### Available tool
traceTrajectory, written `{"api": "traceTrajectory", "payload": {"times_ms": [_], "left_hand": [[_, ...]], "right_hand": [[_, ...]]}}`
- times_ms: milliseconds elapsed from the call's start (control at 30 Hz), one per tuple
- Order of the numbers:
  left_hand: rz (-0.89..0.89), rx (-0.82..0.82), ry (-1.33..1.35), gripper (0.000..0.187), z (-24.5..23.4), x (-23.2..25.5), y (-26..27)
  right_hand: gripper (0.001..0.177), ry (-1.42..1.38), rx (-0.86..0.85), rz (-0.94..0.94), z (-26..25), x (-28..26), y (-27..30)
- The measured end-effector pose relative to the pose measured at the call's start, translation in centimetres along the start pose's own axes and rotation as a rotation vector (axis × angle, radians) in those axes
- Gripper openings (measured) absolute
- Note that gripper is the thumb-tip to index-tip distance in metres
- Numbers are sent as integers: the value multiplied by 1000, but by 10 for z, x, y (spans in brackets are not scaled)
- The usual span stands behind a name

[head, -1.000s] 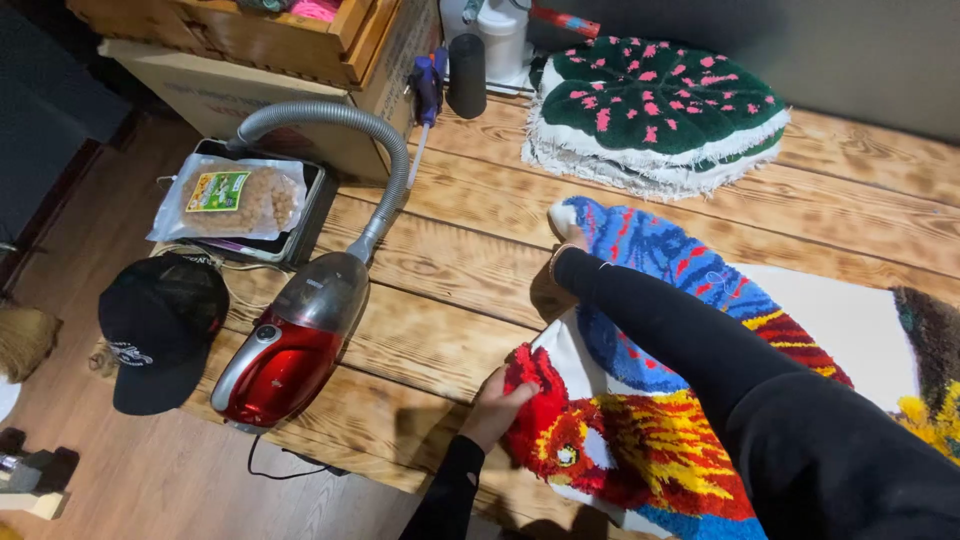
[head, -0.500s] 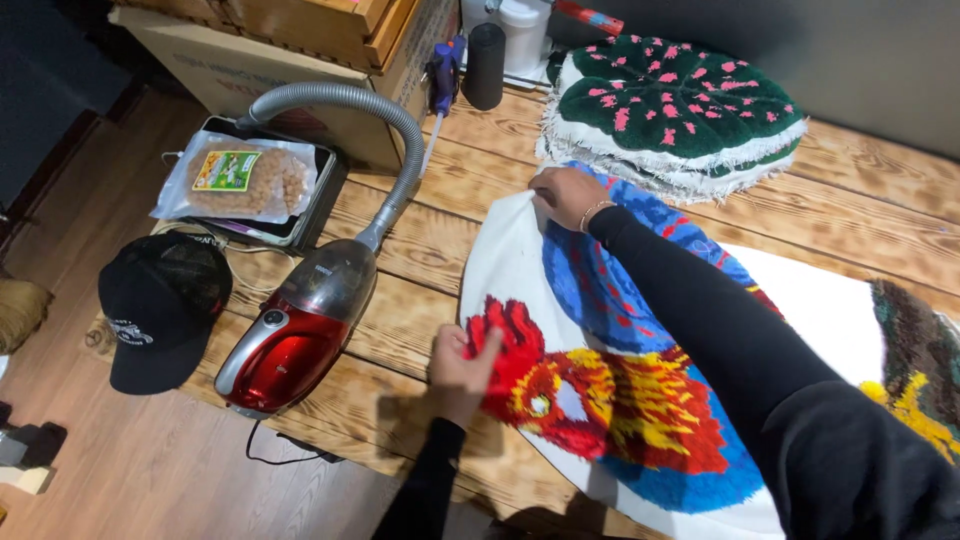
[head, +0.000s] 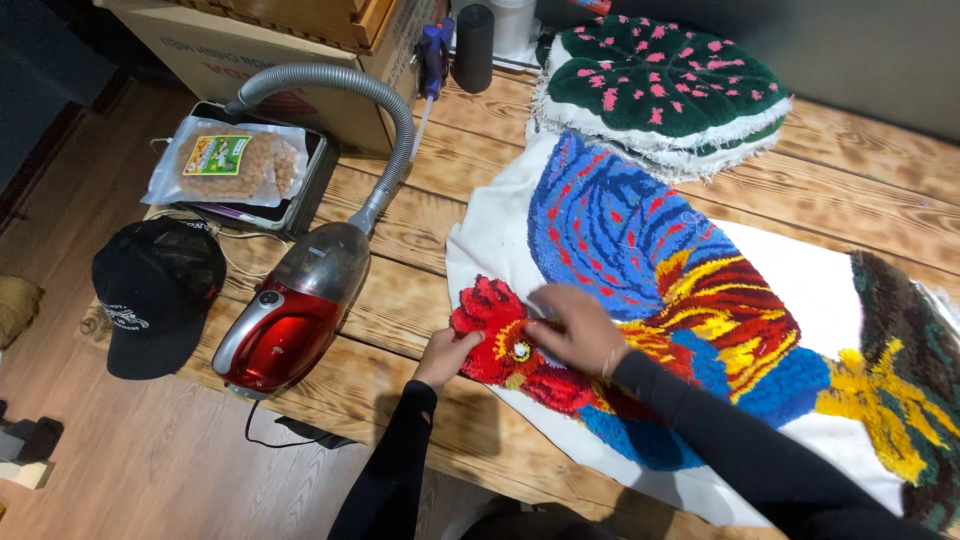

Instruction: Applying adhesive and finishing a hand-tufted rooster rug.

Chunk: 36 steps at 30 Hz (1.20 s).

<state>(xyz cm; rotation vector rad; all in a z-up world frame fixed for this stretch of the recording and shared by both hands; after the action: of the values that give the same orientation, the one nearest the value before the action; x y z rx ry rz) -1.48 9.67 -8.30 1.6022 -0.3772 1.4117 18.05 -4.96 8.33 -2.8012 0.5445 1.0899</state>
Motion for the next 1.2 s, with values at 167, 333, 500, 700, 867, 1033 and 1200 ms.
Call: {"api": "traceTrajectory", "payload": {"times_ms": [167,333,500,700,867,1033,1200], "left_hand": [[156,206,-28,40,1,-2,3],[69,257,9,30,4,16,24],[75,322,-73,30,-6,-22,14],[-124,374,45,46,-3,6,44],[-199,76,-2,35,8,11,58],[-62,146,55,37,23,8,64],[65,232,235,38,27,-27,55]], "right_hand": [[77,324,183,-165,39,1,80],[90,424,129,-141,72,14,104],[95,449,102,-109,79,2,112],[55,397,46,-216,114,-1,151],[16,543,75,-125,136,8,151],[20,514,129,-75,136,-2,156],[12,411,164,-49,144,10,158]]}}
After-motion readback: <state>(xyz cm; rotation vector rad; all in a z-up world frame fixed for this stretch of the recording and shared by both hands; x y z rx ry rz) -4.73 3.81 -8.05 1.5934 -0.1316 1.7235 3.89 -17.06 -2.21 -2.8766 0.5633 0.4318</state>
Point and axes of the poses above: each hand's wrist, its own y-axis away from the middle knuckle, its own z-axis out of the palm, x = y × z, the point moved 3 cm from there along -y, towards the middle knuckle, and after that the axes turned 4 degrees about z, right-handed, at the moved point
